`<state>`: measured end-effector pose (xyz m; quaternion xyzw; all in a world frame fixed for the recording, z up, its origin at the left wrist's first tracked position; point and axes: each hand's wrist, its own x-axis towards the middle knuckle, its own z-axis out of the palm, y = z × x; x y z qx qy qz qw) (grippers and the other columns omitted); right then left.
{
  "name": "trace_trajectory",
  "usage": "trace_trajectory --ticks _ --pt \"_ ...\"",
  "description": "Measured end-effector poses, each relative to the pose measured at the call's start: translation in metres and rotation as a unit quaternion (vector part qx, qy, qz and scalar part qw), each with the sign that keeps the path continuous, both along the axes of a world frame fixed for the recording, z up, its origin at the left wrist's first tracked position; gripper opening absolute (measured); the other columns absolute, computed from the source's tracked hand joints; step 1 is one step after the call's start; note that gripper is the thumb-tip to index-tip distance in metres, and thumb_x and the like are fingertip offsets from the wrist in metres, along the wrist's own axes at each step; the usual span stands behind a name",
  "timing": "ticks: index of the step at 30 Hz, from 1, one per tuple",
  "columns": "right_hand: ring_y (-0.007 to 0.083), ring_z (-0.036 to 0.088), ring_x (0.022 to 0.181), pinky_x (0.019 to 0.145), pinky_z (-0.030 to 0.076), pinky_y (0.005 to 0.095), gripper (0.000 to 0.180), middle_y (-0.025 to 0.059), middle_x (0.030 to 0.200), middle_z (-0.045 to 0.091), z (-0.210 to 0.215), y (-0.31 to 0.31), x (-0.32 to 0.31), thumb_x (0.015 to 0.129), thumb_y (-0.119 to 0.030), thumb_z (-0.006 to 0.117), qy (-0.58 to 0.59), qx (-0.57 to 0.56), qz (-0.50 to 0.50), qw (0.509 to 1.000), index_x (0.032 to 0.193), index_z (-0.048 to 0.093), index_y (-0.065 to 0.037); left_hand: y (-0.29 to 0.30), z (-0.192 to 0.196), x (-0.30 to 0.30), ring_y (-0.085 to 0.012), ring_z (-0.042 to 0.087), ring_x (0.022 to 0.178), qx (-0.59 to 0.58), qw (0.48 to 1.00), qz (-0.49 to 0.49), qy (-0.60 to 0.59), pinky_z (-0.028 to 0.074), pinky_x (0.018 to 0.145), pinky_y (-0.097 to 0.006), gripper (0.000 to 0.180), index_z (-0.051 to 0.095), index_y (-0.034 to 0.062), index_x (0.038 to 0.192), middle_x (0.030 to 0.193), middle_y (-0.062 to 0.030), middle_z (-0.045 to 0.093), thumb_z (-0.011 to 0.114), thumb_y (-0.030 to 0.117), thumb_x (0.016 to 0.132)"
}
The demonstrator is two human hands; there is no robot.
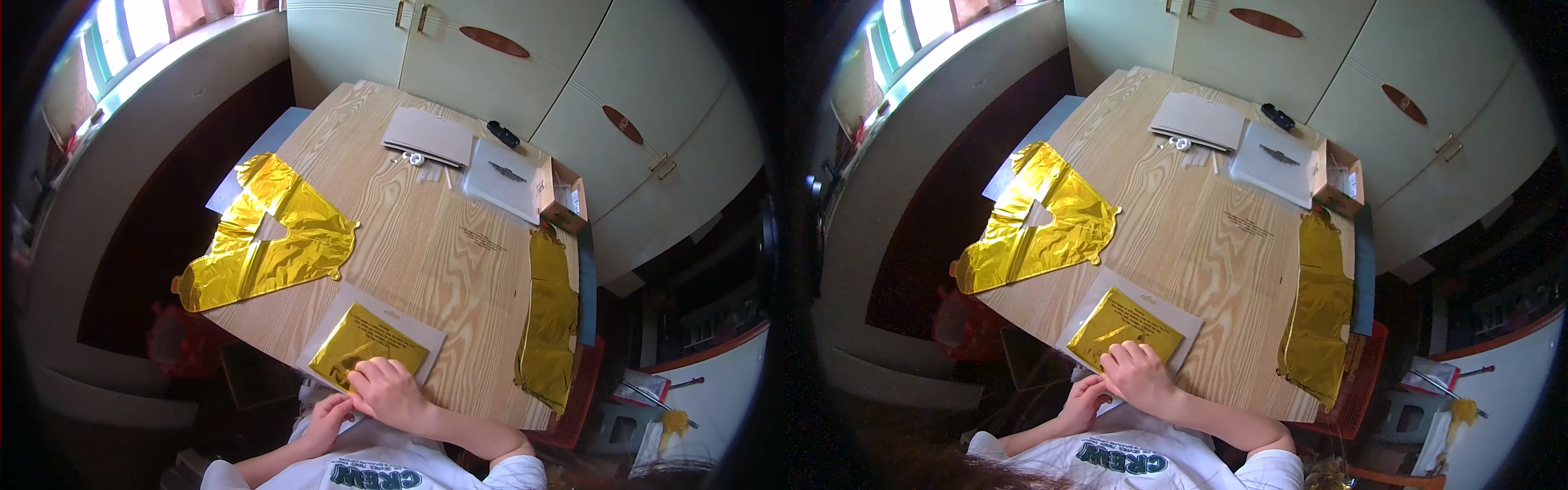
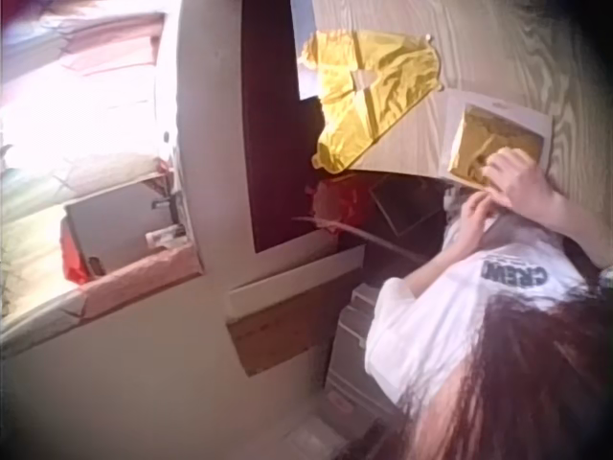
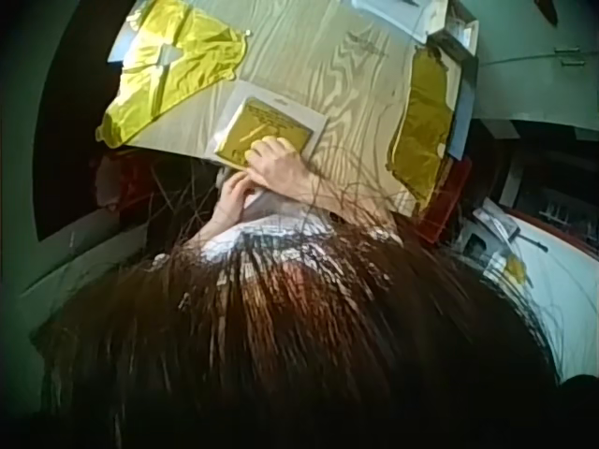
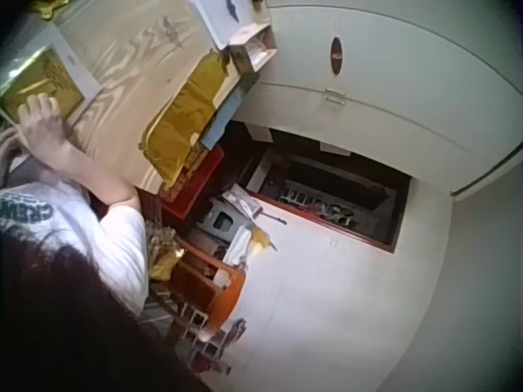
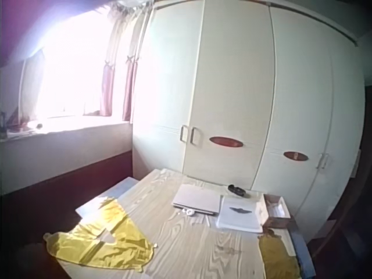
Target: Folding gold foil pouches around decorative cards and preparing them for final packaging.
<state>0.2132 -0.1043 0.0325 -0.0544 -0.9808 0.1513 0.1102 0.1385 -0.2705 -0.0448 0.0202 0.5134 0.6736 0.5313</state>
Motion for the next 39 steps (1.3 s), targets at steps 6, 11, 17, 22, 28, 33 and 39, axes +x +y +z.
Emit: trace_trajectory --ticks 6,11,17,22,28,33,39 --pt "0.0268 0.048 0.12 0.105 0.036 0.0443 0.047 0.0094 0.128 0.052 -0.011 -0.005 0.007 0.077 -0.028 0.071 0.037 0.025 -0.003 0.999 0.118 0.058 -0.01 -0.005 -0.012 0.0 -0.0116 0.061 0.09 0.03 0.999 0.007 -0.039 0.051 0.077 -0.025 0.014 0.063 -0.0011 0.106 0.097 -0.0064 0.065 0.056 0.009 0.098" --pt "0.0251 0.049 0.121 0.106 0.035 0.0441 0.042 0.0086 0.129 0.054 -0.018 -0.009 0.007 0.078 -0.025 0.069 0.047 0.031 -0.016 0.998 0.116 0.06 -0.011 0.014 0.011 0.002 -0.0119 0.062 0.085 -0.007 0.993 0.099 -0.061 0.052 0.077 -0.025 0.013 0.062 -0.0007 0.104 0.096 -0.0066 0.065 0.058 0.01 0.097" --pt "0.0241 0.05 0.12 0.105 0.037 0.0439 0.038 0.0085 0.129 0.054 -0.019 -0.01 0.006 0.079 -0.024 0.069 0.064 0.026 -0.024 0.997 0.115 0.061 -0.011 0.006 -0.013 -0.003 -0.0089 0.058 0.073 0.026 0.999 0.033 0.01 0.048 0.067 -0.023 0.012 0.064 -0.0009 0.095 0.086 -0.0043 0.066 0.059 0.01 0.096" --pt "0.0243 0.05 0.121 0.105 0.037 0.044 0.042 0.0083 0.13 0.054 -0.02 -0.008 0.007 0.077 -0.023 0.07 0.069 0.047 -0.024 0.996 0.116 0.061 -0.011 0.006 -0.011 -0.001 -0.0087 0.057 0.071 0.01 0.998 0.021 0.052 0.046 0.066 -0.023 0.014 0.066 -0.0016 0.091 0.081 -0.0056 0.068 0.059 0.009 0.096" --pt "0.0246 0.05 0.121 0.105 0.037 0.044 0.044 0.0077 0.13 0.054 -0.019 -0.004 0.01 0.076 -0.023 0.071 0.064 0.075 -0.038 0.994 0.116 0.061 -0.011 0.007 -0.006 0.0 -0.0093 0.059 0.072 0.005 0.998 0.011 0.057 0.047 0.068 -0.023 0.014 0.066 -0.0021 0.092 0.083 -0.0078 0.07 0.059 0.009 0.096" --pt "0.0232 0.051 0.12 0.105 0.038 0.0446 0.036 0.0074 0.128 0.057 -0.021 -0.002 0.011 0.082 -0.027 0.066 0.065 0.067 -0.059 0.994 0.114 0.061 -0.011 0.007 -0.007 -0.001 -0.01 0.06 0.073 0.008 0.999 0.0 0.054 0.048 0.069 -0.023 0.015 0.066 -0.0019 0.093 0.085 -0.0087 0.07 0.058 0.01 0.097" --pt "0.0252 0.053 0.119 0.106 0.039 0.0444 0.039 0.0091 0.126 0.059 -0.011 0.004 0.019 0.079 -0.022 0.069 0.041 0.047 -0.056 0.996 0.115 0.064 -0.008 0.005 -0.008 0.0 -0.0102 0.061 0.074 0.007 0.999 -0.002 0.051 0.048 0.07 -0.023 0.015 0.065 -0.0011 0.093 0.086 -0.0086 0.07 0.058 0.011 0.097"
